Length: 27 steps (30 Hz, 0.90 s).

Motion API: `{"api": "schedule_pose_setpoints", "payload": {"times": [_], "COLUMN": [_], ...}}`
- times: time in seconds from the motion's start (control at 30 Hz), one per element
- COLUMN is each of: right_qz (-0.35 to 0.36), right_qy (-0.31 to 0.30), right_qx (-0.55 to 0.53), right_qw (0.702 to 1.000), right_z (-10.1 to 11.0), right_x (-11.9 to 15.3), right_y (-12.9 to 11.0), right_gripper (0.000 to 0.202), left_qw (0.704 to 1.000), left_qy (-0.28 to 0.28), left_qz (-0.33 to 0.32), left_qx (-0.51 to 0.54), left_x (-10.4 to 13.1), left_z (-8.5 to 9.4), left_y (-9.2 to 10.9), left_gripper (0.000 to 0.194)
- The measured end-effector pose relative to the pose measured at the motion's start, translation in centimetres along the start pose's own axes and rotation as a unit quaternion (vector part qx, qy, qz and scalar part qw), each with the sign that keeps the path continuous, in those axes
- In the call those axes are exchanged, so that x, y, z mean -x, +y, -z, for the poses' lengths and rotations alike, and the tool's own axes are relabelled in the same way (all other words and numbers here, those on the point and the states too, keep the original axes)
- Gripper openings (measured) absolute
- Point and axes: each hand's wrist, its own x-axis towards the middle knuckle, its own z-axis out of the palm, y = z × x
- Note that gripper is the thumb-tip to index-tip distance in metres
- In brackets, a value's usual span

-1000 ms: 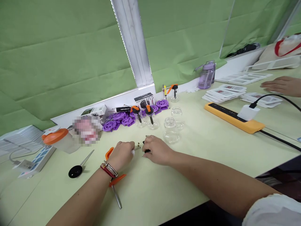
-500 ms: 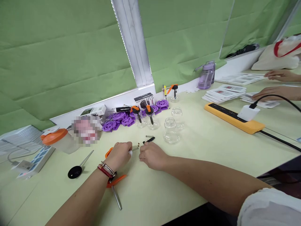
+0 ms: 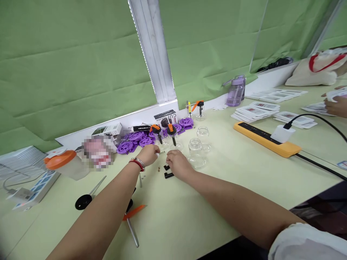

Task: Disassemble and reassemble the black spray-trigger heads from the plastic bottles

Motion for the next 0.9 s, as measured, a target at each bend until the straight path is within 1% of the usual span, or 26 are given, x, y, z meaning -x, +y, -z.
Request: {"api": "schedule_pose_setpoints", "payload": {"times": [0.13,0.3,0.47,0.57,0.73,0.9], "right_qz": [-0.035,-0.046,-0.041,-0.040,-0.037,-0.056], "right_qy": [-0.012,-0.021,-0.028,-0.031,-0.035,-0.035], "right_qx": [-0.012,-0.006,0.003,0.003,-0.003,-0.021], "right_qw": [0.999,0.999,0.999,0.999,0.999,0.998], "right_z": [-0.5,-0.7,-0.8,-0.8,-0.7,-0.6], "right_x": [-0.4,-0.6,-0.6,-0.6,-0.6,-0.6], "right_y": [0.9,1.2,1.5,1.6,1.5,1.7], "right_gripper": [0.013,0.014,0.017,0.017,0.017,0.021], "left_qw": [1.000,0.999,0.997,0.997,0.996,0.995], "left_qy": [-0.009,-0.017,-0.041,-0.055,-0.070,-0.081], "left_qz": [-0.007,-0.022,-0.032,-0.029,-0.025,-0.018], "left_qx": [0.026,0.044,0.050,0.049,0.050,0.047], "left_x": [-1.4,-1.9,-1.7,-1.5,-1.2,-0.8], "left_z": [-1.5,-2.5,-2.5,-2.4,-2.1,-1.8], "left_y": [-0.2,0.2,0.9,1.2,1.2,1.2], "left_gripper": [0.026,0.025,0.023,0.026,0.031,0.031]}}
